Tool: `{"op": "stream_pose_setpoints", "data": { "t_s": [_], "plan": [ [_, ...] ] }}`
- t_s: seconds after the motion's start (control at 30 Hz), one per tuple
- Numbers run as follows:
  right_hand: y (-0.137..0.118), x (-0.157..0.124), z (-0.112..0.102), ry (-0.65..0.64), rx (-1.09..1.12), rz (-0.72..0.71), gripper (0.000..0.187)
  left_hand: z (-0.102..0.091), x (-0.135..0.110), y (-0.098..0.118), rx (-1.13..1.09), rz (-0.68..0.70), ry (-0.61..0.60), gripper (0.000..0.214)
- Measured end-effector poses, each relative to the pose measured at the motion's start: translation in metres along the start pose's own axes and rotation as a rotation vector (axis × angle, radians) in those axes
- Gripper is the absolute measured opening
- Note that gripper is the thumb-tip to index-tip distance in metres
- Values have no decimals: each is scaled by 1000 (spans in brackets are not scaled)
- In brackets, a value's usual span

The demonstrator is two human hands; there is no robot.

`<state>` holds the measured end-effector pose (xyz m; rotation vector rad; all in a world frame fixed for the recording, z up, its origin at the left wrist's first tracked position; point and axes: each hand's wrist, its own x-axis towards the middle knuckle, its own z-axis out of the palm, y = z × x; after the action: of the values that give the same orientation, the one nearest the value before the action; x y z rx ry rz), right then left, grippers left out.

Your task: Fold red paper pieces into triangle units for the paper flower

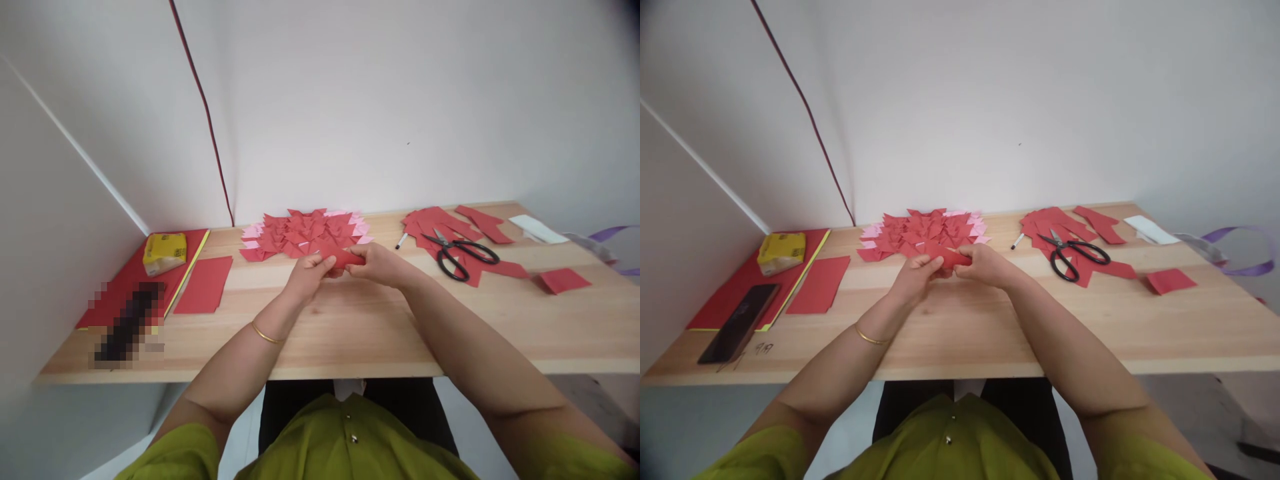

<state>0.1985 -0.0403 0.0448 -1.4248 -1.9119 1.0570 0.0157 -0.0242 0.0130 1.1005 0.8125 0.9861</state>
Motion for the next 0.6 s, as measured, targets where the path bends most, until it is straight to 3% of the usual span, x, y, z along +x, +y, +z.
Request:
{"op": "stream_pose_setpoints", "data": {
  "t_s": [0.17,0.3,0.43,0.6],
  "plan": [
    [8,0,-7,-70,87,-15,16,0,1,-1,-161,-92,-73,36],
    [6,1,-4,-56,231,-55,26,-6,1,0,153,71,34,36],
    [3,2,2,77,187,-76,31,-10,2,1,384,150,16,36],
    [3,4,7,66,246,-63,32,-5,2,-1,206,150,82,34]
  ]
}}
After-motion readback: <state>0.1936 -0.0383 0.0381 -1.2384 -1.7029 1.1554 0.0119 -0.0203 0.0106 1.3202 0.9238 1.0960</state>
